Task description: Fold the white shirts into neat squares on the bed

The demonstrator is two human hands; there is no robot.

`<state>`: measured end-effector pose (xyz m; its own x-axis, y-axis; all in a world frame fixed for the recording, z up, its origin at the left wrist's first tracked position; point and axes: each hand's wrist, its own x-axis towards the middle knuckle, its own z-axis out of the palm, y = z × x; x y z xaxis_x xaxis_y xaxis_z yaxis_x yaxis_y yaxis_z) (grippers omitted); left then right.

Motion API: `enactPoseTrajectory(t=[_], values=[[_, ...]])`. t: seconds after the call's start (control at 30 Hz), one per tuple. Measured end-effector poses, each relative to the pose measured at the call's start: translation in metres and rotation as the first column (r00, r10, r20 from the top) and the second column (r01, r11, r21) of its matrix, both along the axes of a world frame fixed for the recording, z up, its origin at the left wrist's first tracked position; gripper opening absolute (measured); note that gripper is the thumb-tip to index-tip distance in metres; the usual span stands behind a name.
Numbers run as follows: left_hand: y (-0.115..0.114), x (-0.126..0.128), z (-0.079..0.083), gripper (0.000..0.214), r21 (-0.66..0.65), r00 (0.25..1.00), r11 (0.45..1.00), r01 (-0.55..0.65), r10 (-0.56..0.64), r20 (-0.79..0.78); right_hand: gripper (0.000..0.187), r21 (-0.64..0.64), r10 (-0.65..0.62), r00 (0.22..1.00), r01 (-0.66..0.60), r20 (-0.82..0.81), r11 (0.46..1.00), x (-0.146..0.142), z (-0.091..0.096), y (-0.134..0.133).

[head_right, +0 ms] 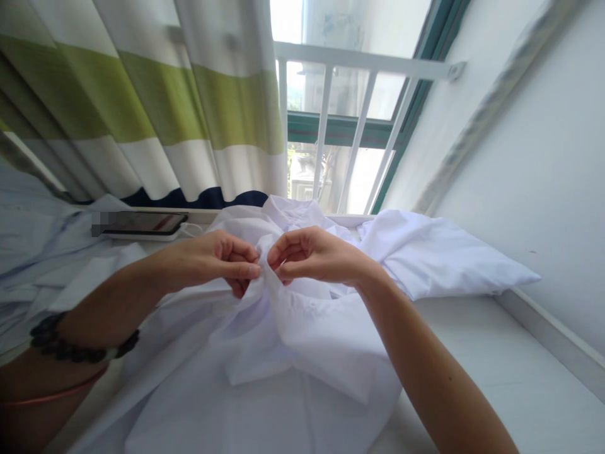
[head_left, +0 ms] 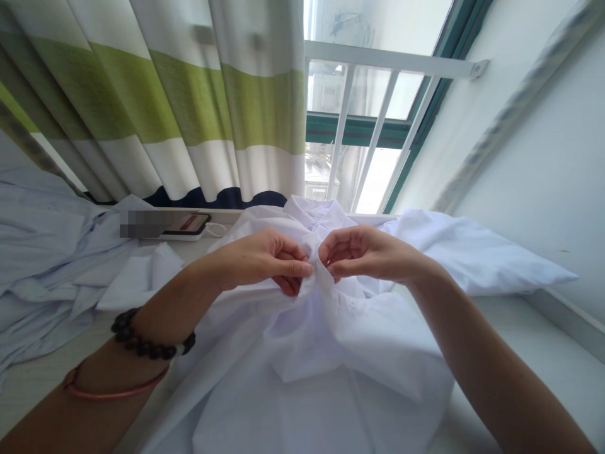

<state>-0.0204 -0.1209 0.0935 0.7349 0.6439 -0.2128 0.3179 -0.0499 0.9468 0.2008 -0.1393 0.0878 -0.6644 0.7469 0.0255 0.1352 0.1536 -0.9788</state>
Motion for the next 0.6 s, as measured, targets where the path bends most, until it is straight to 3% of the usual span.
enactPoseTrajectory(t=[0.33,0.6], values=[[-0.0013,-0.0004,0.0024,0.023,0.021,1.000,1.000,-0.006,0.006,-0.022,0.016,0.185,-0.069,0.989,0.045,0.129,0.982,-0.0010,-0.0008,0.0011],[-0.0027,0.0007,0.0027,0.026,0.013,0.999,1.000,-0.003,0.004,-0.036,0.021,0.148,-0.041,0.991,0.023,0.124,0.989,0.0021,-0.0022,0.0031]])
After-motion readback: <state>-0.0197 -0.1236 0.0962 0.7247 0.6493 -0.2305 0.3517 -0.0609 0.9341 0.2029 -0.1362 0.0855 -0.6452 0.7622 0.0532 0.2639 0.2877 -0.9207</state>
